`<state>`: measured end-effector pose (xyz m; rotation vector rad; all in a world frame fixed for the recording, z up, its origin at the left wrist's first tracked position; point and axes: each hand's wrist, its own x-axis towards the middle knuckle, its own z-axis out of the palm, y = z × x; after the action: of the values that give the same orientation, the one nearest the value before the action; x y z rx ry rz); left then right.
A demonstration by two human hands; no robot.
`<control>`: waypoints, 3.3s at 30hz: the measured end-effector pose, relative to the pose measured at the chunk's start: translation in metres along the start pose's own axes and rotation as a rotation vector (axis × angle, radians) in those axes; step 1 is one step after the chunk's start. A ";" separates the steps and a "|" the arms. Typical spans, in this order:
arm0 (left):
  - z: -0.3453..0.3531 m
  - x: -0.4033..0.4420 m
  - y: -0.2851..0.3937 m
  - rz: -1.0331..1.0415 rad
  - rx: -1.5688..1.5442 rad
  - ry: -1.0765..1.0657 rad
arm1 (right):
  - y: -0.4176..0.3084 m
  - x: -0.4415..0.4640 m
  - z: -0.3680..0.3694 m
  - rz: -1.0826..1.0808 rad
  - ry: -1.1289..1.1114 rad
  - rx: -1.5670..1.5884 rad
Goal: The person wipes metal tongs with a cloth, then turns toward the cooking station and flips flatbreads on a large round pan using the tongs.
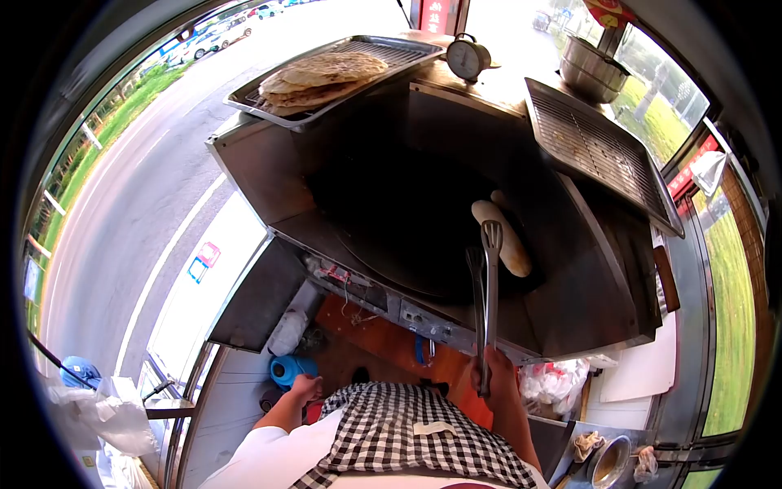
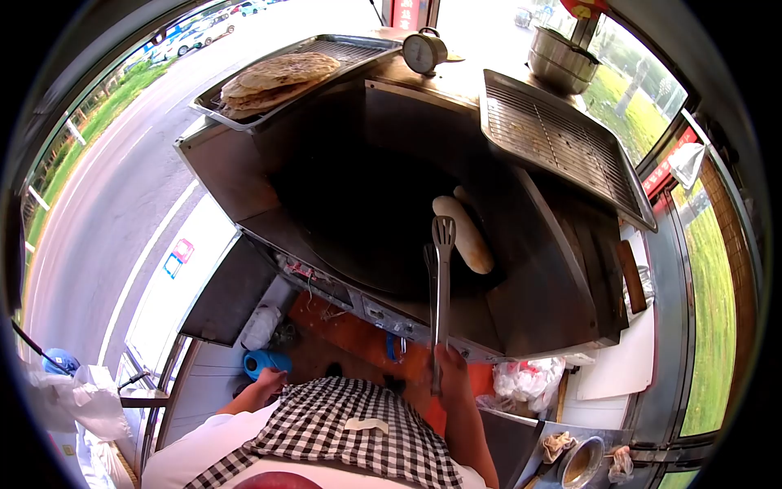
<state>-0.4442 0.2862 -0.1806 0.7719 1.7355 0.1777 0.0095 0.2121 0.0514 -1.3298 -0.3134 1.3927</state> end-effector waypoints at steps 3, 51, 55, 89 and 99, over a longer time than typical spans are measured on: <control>0.003 0.005 -0.009 0.006 -0.023 0.015 | 0.003 0.006 -0.003 -0.002 -0.028 -0.055; 0.018 -0.052 0.061 0.114 0.145 -0.069 | -0.002 -0.011 -0.001 -0.194 -0.039 -0.270; 0.017 -0.042 0.050 0.123 0.144 -0.055 | -0.002 -0.011 0.001 -0.164 -0.035 -0.254; 0.006 0.010 -0.027 -0.040 -0.146 0.011 | -0.057 0.061 0.079 0.099 -0.140 -0.204; -0.005 0.016 -0.081 -0.032 -0.258 0.041 | -0.107 0.170 0.141 0.192 -0.167 -0.254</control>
<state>-0.4831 0.2343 -0.2318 0.5545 1.7203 0.3897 -0.0060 0.4537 0.0939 -1.4829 -0.4990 1.6723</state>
